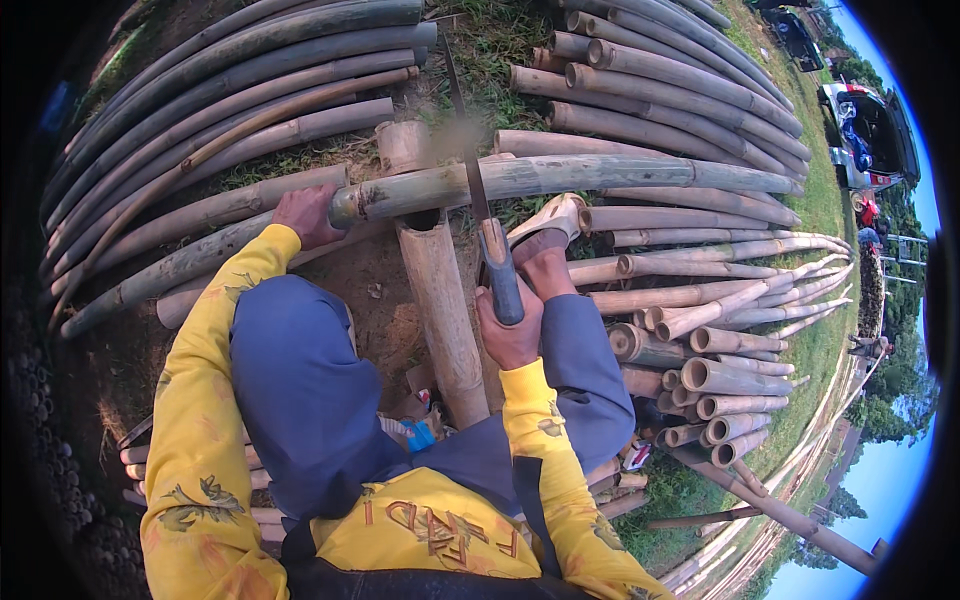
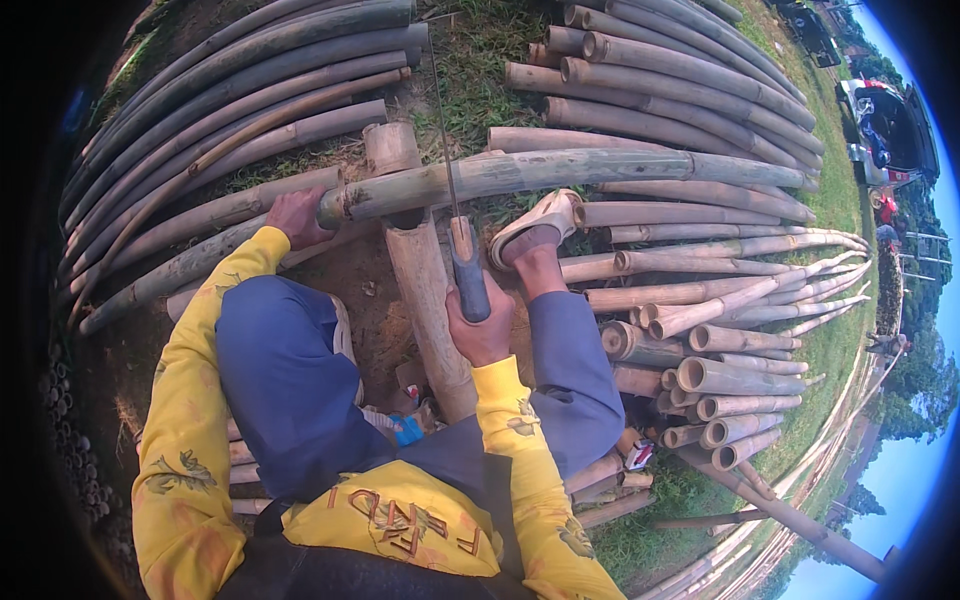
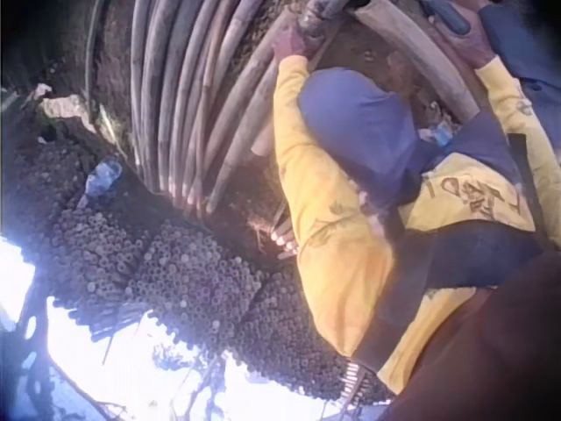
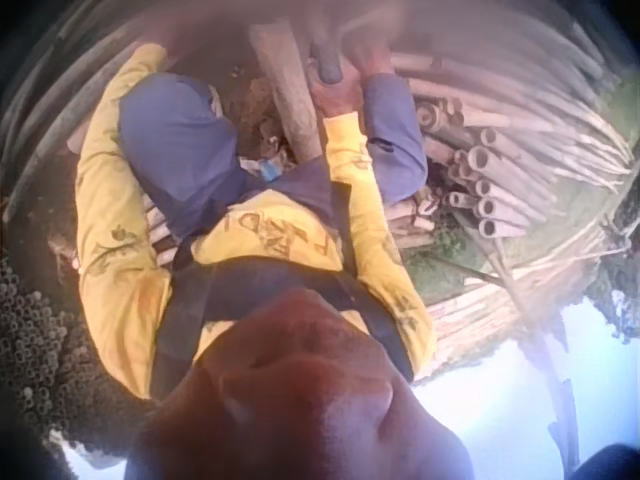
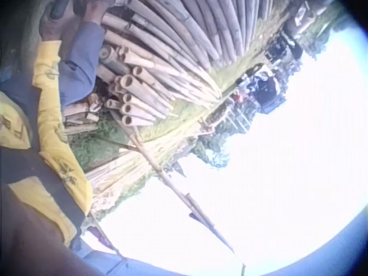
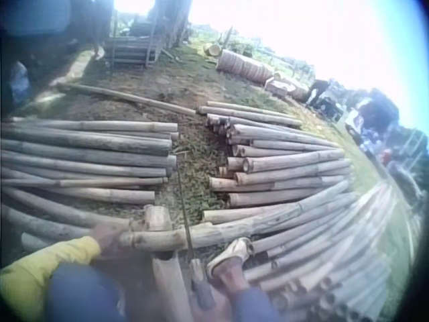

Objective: The person sits on the ground and uses a hand saw to cut long bamboo poles into shorter sections. They repeatedly position each pole on a support, saw through it, and move the cut pieces aside.

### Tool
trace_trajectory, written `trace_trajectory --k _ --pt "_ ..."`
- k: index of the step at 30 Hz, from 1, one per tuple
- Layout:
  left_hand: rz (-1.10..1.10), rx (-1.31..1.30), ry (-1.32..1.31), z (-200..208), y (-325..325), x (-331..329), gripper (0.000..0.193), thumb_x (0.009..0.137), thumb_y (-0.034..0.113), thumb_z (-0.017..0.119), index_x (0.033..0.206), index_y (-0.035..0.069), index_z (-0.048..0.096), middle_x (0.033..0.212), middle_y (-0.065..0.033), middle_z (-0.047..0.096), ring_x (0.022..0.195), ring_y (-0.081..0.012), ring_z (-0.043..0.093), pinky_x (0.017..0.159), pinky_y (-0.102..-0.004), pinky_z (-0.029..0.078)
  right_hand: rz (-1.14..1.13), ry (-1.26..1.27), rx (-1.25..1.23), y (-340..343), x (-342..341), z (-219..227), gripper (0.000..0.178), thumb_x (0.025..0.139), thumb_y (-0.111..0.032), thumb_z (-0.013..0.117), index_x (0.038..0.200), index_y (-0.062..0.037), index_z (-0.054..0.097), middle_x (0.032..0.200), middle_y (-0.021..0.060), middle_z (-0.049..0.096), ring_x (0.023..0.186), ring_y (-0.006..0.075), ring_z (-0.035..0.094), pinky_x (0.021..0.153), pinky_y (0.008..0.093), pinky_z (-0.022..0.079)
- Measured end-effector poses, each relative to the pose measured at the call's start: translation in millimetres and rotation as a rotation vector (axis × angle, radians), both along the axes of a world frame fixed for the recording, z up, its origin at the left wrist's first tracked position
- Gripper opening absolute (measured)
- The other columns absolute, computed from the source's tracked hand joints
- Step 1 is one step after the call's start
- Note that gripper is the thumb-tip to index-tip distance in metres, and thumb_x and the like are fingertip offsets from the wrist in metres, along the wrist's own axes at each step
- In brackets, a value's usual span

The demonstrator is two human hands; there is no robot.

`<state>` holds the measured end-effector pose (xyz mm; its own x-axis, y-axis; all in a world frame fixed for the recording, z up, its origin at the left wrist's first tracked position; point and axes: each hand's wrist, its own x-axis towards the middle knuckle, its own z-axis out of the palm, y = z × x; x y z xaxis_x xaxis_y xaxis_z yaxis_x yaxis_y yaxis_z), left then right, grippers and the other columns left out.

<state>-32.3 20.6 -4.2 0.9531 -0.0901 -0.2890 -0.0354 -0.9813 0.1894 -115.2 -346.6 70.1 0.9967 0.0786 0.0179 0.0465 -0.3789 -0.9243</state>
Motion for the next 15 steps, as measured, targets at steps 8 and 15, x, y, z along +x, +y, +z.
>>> trace_trajectory --k 8,15 --pt "0.026 -0.009 -0.01 4.3 -11.9 0.6 0.063 0.071 0.044 0.083 0.114 0.005 0.059 0.107 -0.0223 0.073 0.1 -0.0432 0.07 0.091 -0.0511 0.055 0.05 0.004 -0.157 -50.1 -102.9 60.3 0.036 0.085 0.002 0.07 0.121 0.0024 0.07 0.079 0.0106 0.069 0.066 0.0182 0.067 0.07 0.0309 0.055" --pt "-0.012 -0.016 -0.032 -0.8 -4.6 -1.6 0.063 0.069 0.042 0.085 0.112 0.004 0.06 0.104 -0.0226 0.073 0.097 -0.0435 0.071 0.088 -0.0514 0.056 0.004 0.029 -0.018 -2.9 -7.0 19.1 0.008 0.088 -0.001 0.07 0.093 -0.0007 0.064 0.067 0.007 0.059 0.059 0.0109 0.055 0.059 0.029 0.048"
